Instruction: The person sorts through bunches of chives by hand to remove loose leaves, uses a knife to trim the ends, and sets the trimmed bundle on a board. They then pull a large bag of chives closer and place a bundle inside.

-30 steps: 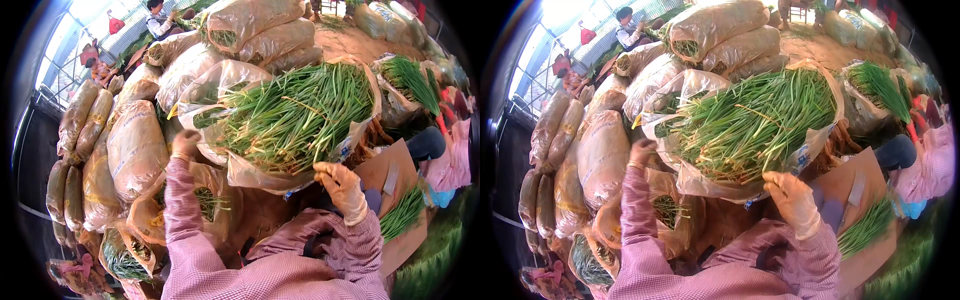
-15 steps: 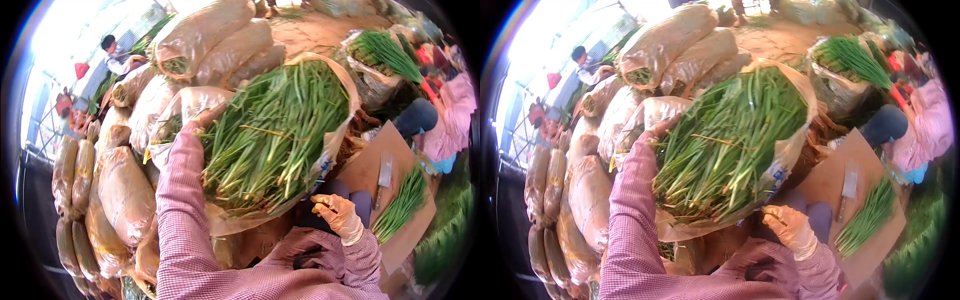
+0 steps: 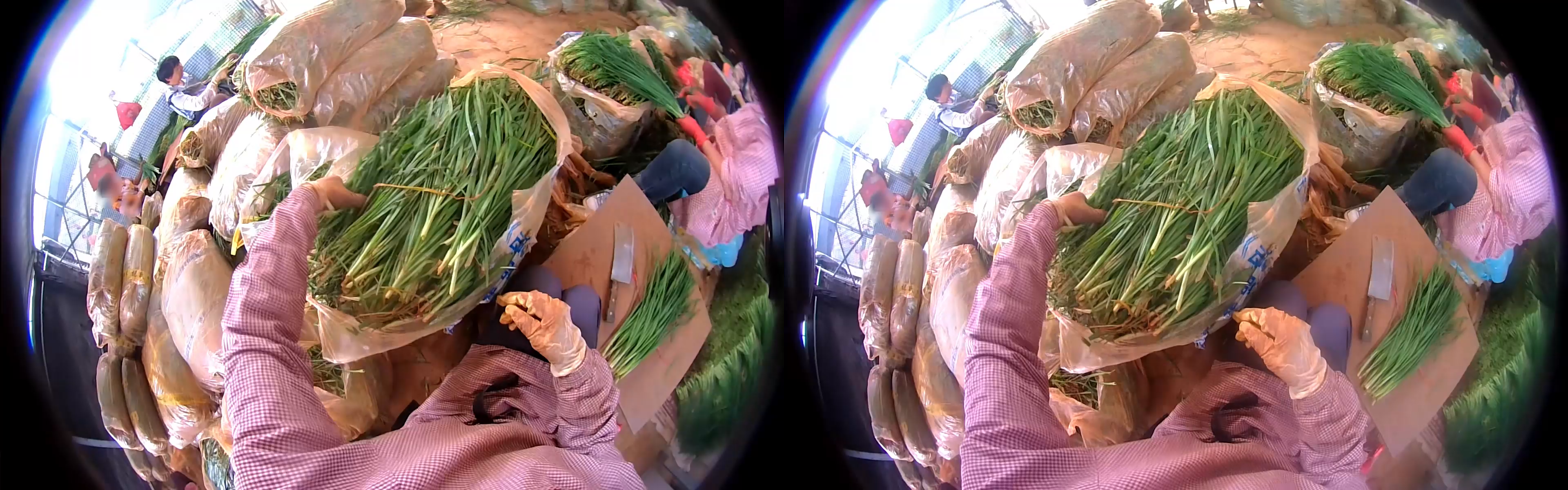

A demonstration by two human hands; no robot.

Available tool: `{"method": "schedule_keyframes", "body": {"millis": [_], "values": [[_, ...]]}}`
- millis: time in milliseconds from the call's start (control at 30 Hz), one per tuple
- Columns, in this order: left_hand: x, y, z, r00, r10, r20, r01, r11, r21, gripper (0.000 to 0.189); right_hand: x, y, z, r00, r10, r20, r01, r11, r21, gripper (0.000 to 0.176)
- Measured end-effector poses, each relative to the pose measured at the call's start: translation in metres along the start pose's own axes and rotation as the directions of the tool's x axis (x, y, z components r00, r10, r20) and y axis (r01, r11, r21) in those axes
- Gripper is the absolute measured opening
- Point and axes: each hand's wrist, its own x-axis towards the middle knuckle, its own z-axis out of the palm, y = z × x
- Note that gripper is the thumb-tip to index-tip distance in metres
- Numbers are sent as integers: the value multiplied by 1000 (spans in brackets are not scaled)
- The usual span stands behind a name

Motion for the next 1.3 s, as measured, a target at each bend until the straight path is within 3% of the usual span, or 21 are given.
{"method": "schedule_keyframes", "body": {"millis": [133,267,367,533,633,667,700,767,867,967,1000,1100,1167,1300], "values": [[35,-29,22,999,54,-5,-54,996,65,73,-8,7,-5,999,24,-38,-17,988,156,25],[31,-20,12,970,66,234,-69,998,6,73,-12,14,-9,999,-6,-41,14,978,207,25],[38,-18,20,992,22,121,-33,995,92,71,-10,20,-9,1000,-6,-30,13,972,233,24],[30,-4,18,982,-134,135,146,986,-83,65,-2,15,-13,1000,13,-4,-11,943,333,24],[25,-18,12,990,-85,-113,72,991,-114,57,-4,15,-13,1000,17,11,-20,928,372,23],[14,-14,-4,999,-9,35,18,963,-268,68,-5,15,-14,1000,16,8,-17,926,377,24],[6,-14,-8,993,-95,-70,72,958,-277,73,-7,15,-13,1000,15,8,-17,923,384,24],[-42,15,-25,966,-222,-135,161,919,-360,74,-12,15,-15,999,42,18,-46,926,375,25],[-50,-15,-23,941,-233,-244,49,810,-584,64,-15,20,-19,998,59,14,-60,920,388,26],[-72,-39,-14,930,-87,-357,-264,516,-815,55,-13,21,-17,998,61,-13,-51,913,406,24],[-88,-40,-14,917,-152,-370,-217,587,-780,47,-12,20,-17,997,70,-13,-59,914,402,24],[-47,-116,40,858,85,-506,-509,272,-817,41,-6,13,-13,997,77,-15,-66,925,375,21],[-47,-105,59,825,64,-561,-562,201,-803,39,-3,6,-13,996,89,-9,-81,942,326,21],[-48,-101,68,834,141,-533,-542,30,-840,39,-3,-2,-8,997,75,-31,-63,954,294,23]]}}
